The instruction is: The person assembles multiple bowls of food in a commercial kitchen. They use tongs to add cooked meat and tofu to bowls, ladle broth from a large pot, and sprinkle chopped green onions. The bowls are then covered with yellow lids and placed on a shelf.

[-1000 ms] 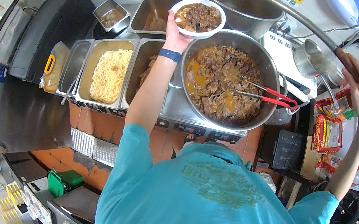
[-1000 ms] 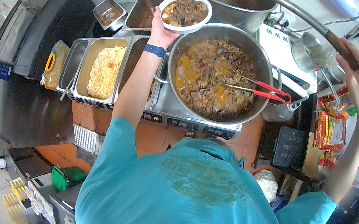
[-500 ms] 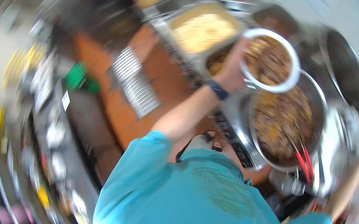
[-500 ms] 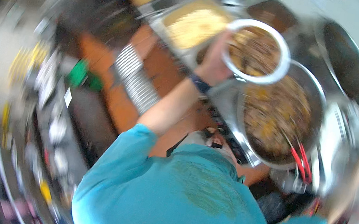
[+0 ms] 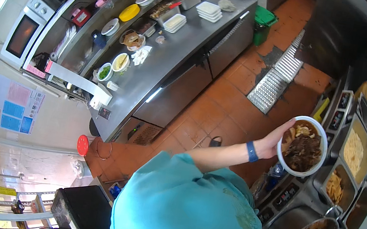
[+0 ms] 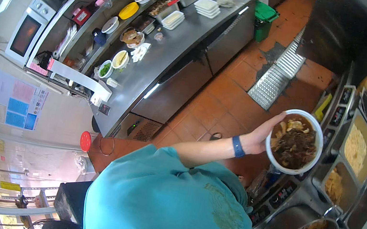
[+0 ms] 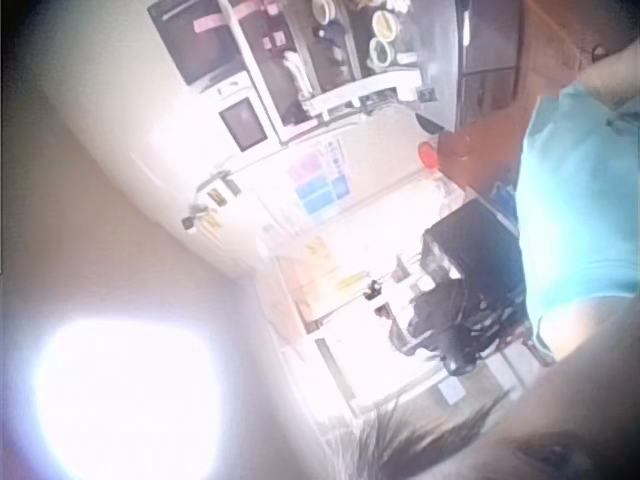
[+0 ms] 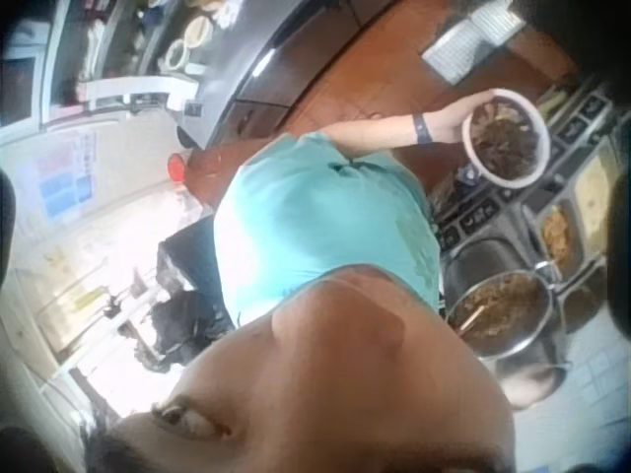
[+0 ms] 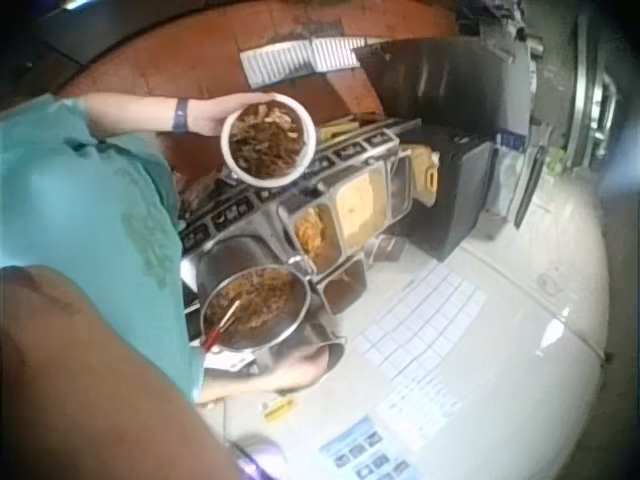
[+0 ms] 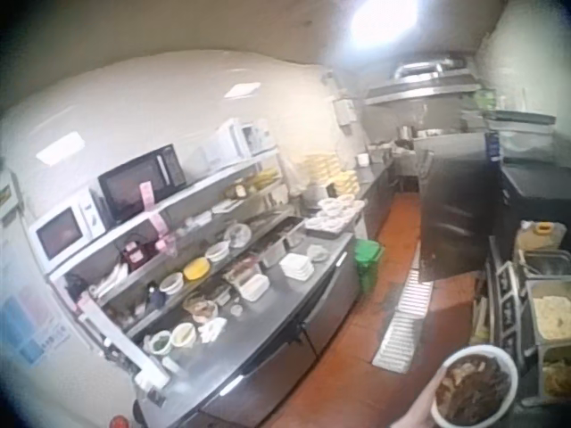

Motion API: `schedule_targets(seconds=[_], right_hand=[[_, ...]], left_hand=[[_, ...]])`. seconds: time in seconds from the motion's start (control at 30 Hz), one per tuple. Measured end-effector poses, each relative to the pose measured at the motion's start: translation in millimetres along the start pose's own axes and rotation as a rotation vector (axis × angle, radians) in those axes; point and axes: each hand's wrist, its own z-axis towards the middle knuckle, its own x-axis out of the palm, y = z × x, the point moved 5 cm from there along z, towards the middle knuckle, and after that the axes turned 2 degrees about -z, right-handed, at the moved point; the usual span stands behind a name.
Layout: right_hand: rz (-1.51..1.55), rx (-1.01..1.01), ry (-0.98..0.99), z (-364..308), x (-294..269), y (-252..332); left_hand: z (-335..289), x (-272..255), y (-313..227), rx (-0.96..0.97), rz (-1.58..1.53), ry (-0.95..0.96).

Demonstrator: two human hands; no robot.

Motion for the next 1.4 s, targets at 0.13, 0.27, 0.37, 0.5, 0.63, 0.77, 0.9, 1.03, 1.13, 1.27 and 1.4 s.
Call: schedule_targets(seconds=[0.13,0.27,0.37,0.5,0.63,0.77,0.9,1.03,1.13,1.27,1.4], right_hand=[[0.468,-0.191,0.714,-47,174,212],[1.103,0.254,1.228,-120,312,390],[1.214,0.17,1.317,-145,348,487],[1.228,0.148,1.481,-171,392,593],[1.088,0.059,1.545,-211,468,689],[1.019,-0.121,1.653,-268,549,787],[0.978,-0.293,1.847,-341,613,882],[0.917,-0.404,2.013,-414,656,954],[0.757,-0.494,2.104,-463,678,991],[0.671,-0.555,2.207,-513,690,1024],[0.605,-0.701,2.371,-536,681,1055]], left_hand=[[-51,-58,-76,0.137,0.005,-0.147],[-105,-109,-152,0.223,-0.043,-0.236],[-147,-142,-210,0.331,-0.061,-0.31],[-202,-193,-281,0.502,-0.061,-0.45],[-241,-264,-342,0.701,-0.144,-0.467],[-295,-343,-389,0.874,0.005,-0.828],[-350,-391,-423,0.877,-0.066,-0.933],[-402,-437,-445,0.859,-0.127,-1.2],[-435,-478,-454,0.825,-0.17,-1.465],[-476,-515,-460,0.885,-0.297,-1.503],[-511,-535,-475,0.876,-0.28,-1.529]])
